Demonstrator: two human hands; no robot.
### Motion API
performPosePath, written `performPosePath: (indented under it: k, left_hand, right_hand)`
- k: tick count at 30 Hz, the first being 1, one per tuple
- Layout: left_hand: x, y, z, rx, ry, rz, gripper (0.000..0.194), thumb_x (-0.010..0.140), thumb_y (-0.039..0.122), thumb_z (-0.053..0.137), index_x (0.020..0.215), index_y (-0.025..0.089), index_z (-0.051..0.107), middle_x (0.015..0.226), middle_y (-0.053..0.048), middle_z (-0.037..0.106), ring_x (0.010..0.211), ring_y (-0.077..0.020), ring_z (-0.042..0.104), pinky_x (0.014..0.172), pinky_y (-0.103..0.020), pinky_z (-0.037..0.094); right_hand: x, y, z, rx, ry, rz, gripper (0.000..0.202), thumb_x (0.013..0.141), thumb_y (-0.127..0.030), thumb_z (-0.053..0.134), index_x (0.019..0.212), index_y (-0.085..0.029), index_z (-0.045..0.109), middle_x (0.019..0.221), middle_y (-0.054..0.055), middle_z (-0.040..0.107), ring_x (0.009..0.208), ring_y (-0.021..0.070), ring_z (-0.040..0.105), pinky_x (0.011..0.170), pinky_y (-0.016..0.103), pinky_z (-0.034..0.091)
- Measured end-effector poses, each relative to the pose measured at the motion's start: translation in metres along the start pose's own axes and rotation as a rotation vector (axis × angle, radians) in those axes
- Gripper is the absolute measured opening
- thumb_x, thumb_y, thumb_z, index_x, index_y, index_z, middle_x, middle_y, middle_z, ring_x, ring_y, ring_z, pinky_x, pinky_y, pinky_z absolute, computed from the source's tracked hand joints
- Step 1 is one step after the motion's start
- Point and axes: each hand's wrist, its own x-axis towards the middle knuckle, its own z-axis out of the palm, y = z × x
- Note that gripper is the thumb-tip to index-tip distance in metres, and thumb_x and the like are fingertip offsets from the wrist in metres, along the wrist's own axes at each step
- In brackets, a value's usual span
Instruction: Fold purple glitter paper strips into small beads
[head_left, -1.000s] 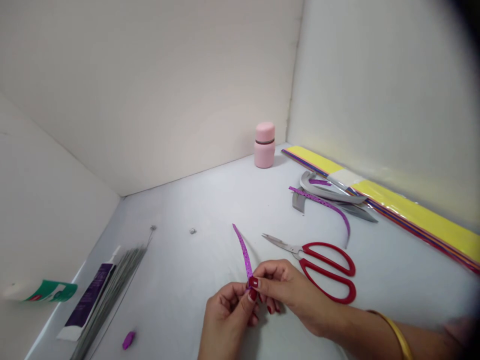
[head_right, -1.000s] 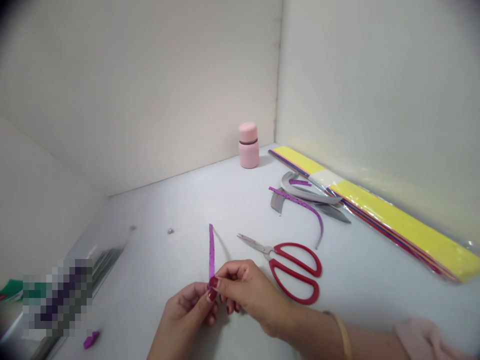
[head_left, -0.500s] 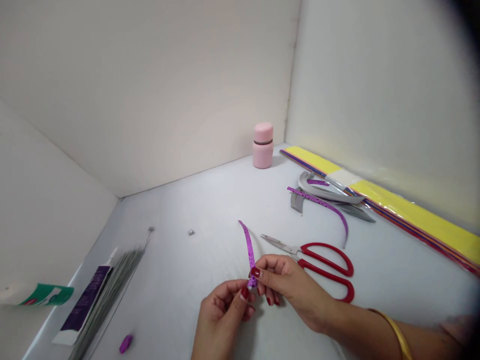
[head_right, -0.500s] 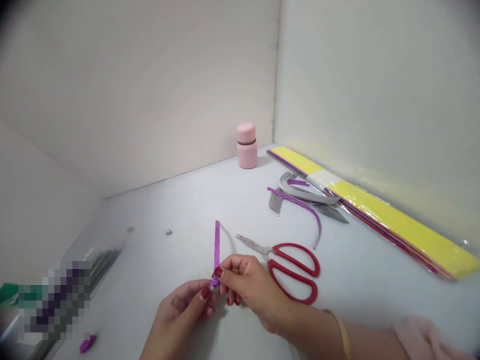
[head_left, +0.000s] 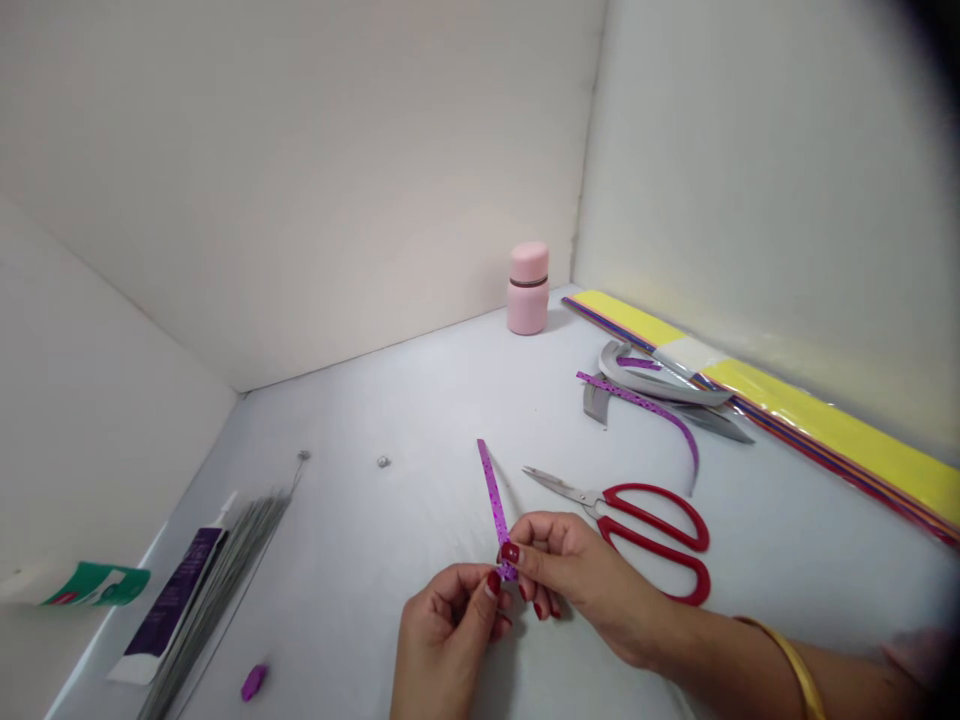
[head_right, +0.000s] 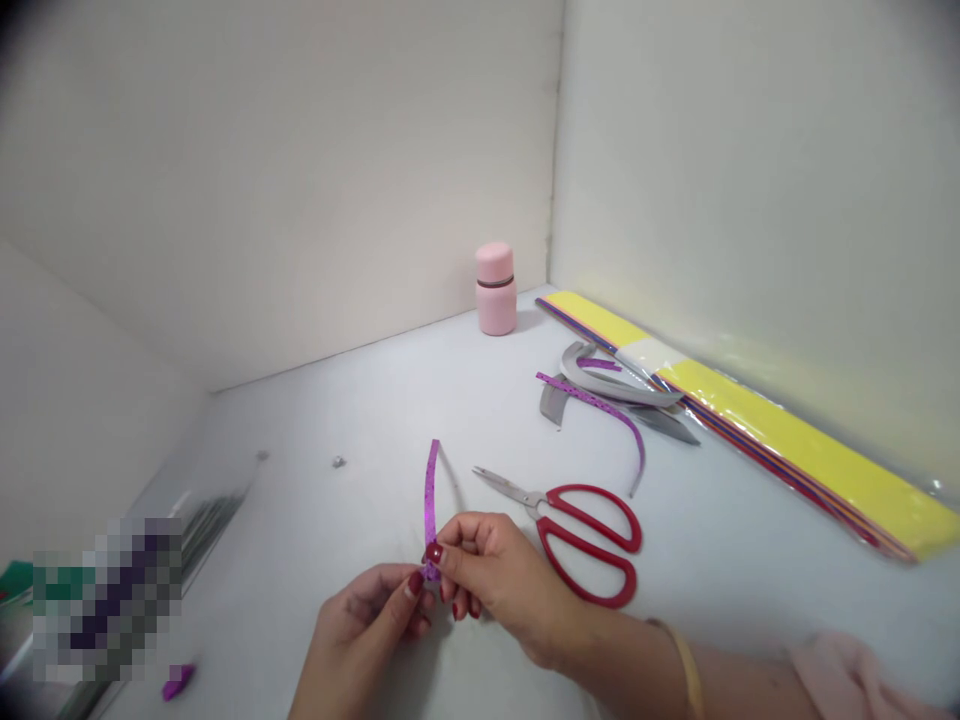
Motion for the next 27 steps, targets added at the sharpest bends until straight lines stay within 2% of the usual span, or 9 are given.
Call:
performPosePath:
  k: [8,14,20,27]
  left_hand:
    - [-0.0001,-0.0014,0.0,-0.021,-0.035,-0.022,0.023,0.065,0.034,0.071,0.061,0.011,0.068,0.055,-0.001,0.062,0.048,-0.0088,0.051,0.049,-0.018,0.039]
    - [0.0012,-0.0034,0.0028,-0.116,-0.09,-0.046,0.026,0.064,0.037,0.072,0.062,0.012,0.067,0.055,-0.002,0.063,0.047,-0.0082,0.051,0.048,-0.018,0.039]
    - [-0.0022,-0.0018,0.0026,-0.061,-0.069,0.034,0.027,0.064,0.039,0.072,0.071,0.013,0.072,0.059,-0.002,0.066,0.052,-0.0089,0.051,0.051,-0.018,0.041]
    - [0.0027,-0.002,0.0,-0.136,-0.086,-0.073,0.027,0.058,0.038,0.076,0.063,0.012,0.072,0.056,-0.002,0.065,0.047,-0.0074,0.052,0.048,-0.017,0.04]
  right_hand:
    - [0.0005,0.0002,0.0002,-0.015,0.01,-0.005,0.025,0.073,-0.037,0.063,0.068,-0.014,0.054,0.05,-0.005,0.054,0.039,0.0043,0.043,0.04,0.017,0.027]
    - [-0.0007,0.0006,0.001,-0.014,-0.015,-0.018,0.026,0.073,-0.037,0.064,0.068,-0.014,0.052,0.049,-0.005,0.054,0.039,0.0045,0.043,0.04,0.016,0.026]
    - [0.0004,0.0029,-0.0003,-0.006,-0.003,-0.044,0.026,0.075,-0.037,0.062,0.069,-0.014,0.053,0.051,-0.005,0.053,0.04,0.004,0.043,0.04,0.015,0.027]
    - [0.0001,0.0004,0.0009,-0.019,-0.018,-0.038,0.026,0.073,-0.038,0.064,0.068,-0.014,0.053,0.05,-0.004,0.054,0.039,0.0041,0.043,0.039,0.016,0.027]
